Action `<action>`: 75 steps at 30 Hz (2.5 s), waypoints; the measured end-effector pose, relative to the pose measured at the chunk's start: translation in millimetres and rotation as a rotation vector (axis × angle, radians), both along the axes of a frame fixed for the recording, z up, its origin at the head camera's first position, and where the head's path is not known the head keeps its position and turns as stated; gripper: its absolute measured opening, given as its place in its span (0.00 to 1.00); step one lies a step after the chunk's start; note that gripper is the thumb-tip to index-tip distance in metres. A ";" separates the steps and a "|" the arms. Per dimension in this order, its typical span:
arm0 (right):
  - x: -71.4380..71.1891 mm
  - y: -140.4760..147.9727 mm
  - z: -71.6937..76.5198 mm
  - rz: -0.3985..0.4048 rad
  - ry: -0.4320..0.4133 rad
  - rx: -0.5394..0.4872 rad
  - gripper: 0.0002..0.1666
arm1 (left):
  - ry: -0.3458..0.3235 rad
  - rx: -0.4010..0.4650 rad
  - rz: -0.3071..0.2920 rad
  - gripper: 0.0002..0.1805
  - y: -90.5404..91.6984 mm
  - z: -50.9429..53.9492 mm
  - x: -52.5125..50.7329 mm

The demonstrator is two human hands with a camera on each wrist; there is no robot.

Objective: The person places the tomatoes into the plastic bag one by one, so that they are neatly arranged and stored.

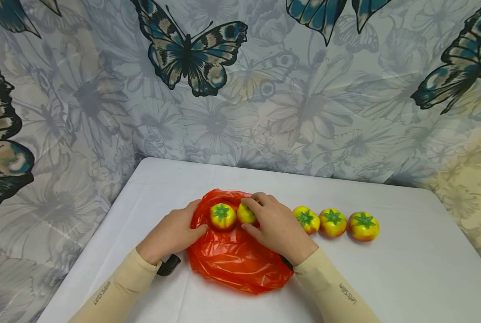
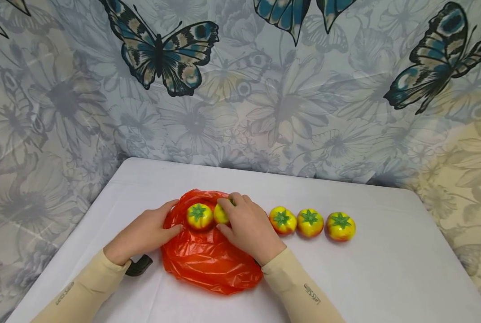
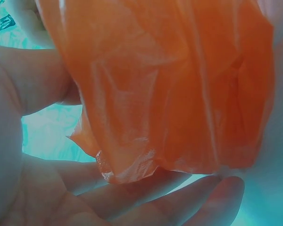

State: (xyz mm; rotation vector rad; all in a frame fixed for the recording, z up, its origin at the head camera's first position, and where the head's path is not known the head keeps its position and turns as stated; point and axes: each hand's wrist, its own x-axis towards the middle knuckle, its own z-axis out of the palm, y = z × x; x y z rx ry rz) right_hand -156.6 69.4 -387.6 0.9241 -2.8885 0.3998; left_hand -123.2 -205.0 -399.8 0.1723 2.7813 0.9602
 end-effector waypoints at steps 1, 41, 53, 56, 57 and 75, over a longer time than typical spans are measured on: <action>-0.1 -0.2 -0.5 0.001 -0.002 0.000 0.33 | 0.000 -0.002 0.000 0.40 0.0 0.2 0.0; -4.6 -1.0 -15.1 0.001 -0.018 0.033 0.33 | -0.014 -0.004 -0.015 0.40 2.4 0.2 1.7; -5.5 -2.4 -16.5 -0.002 -0.030 0.032 0.34 | -0.009 -0.005 -0.009 0.40 3.3 1.3 3.0; -5.4 -2.2 -17.6 -0.002 -0.037 0.036 0.34 | -0.012 -0.003 -0.006 0.40 3.6 1.0 3.2; -5.3 -2.1 -17.8 -0.003 -0.038 0.037 0.34 | -0.012 -0.002 -0.006 0.40 3.7 0.8 3.2; -5.1 -3.0 -18.7 -0.012 -0.023 0.052 0.34 | 0.000 -0.018 -0.002 0.40 4.9 -0.2 1.2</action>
